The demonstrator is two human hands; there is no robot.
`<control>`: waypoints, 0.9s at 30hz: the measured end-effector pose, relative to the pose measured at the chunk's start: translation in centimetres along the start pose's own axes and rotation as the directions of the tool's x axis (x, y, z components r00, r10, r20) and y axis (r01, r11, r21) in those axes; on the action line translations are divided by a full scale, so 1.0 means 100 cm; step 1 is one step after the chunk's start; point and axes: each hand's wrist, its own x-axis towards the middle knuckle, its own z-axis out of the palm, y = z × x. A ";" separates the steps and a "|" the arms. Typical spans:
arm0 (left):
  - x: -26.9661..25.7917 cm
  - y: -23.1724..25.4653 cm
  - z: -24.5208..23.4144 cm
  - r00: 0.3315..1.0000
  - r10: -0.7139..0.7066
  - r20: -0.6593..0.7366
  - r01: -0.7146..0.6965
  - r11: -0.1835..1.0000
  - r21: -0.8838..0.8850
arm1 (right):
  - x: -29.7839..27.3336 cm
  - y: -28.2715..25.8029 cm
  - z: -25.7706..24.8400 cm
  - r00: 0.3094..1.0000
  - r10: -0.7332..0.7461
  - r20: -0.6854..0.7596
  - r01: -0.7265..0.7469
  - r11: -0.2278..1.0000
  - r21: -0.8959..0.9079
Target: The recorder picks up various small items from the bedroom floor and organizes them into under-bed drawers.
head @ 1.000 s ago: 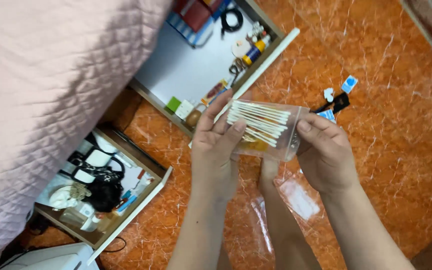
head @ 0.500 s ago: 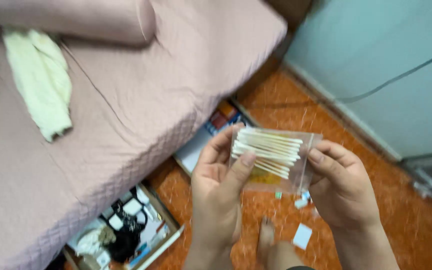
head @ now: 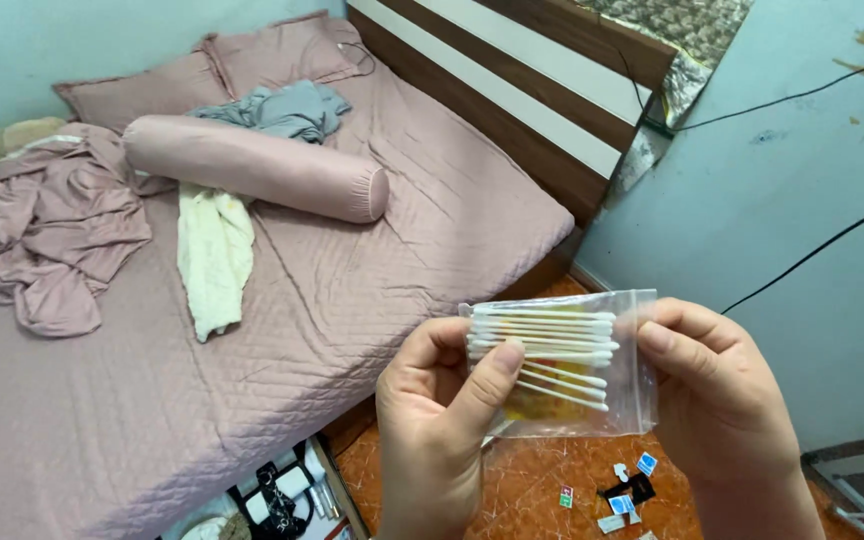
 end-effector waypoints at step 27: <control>0.071 0.026 -0.095 0.992 -0.097 -0.082 0.105 0.989 0.103 | 0.054 0.054 0.083 0.986 0.094 -0.136 -0.116 0.980 -0.164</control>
